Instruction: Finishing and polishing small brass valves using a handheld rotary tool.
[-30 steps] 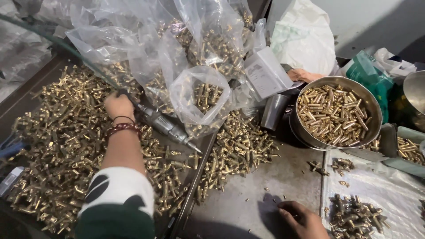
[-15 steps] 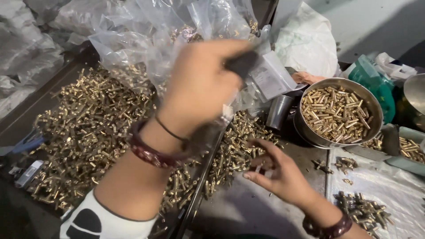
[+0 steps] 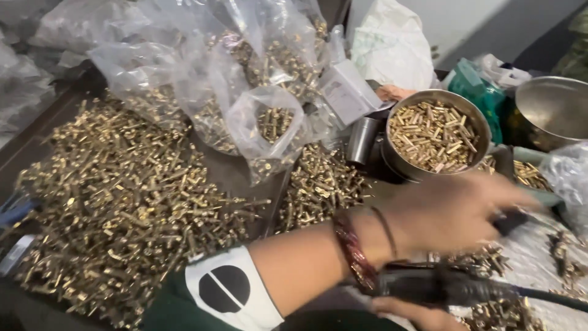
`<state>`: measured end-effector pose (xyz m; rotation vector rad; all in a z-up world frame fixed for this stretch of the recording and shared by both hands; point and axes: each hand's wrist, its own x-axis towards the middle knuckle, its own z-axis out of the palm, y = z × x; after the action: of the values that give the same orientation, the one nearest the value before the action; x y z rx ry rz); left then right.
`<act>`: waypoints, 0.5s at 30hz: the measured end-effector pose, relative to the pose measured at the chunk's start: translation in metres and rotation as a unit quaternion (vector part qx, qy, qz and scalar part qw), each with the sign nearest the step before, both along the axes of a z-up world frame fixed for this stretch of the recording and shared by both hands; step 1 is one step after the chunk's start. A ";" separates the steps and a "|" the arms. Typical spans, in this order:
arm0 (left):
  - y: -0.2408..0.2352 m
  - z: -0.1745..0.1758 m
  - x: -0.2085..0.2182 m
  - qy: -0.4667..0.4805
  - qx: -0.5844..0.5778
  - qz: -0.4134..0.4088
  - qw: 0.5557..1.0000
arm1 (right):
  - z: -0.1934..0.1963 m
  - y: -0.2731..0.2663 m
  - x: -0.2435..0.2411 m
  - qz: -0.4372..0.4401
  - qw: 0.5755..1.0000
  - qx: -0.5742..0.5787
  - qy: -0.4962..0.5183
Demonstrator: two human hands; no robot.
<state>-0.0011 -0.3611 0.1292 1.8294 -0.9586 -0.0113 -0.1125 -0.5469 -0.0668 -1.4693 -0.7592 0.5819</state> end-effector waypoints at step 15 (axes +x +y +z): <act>-0.049 -0.252 0.125 0.028 0.323 0.202 0.924 | -0.131 -0.160 0.040 -0.110 0.975 0.043 -0.187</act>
<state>0.1244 -0.4105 -0.1231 2.5962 -0.5451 -0.1383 -0.0724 -0.7069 -0.1980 -1.5764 -0.8845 0.0995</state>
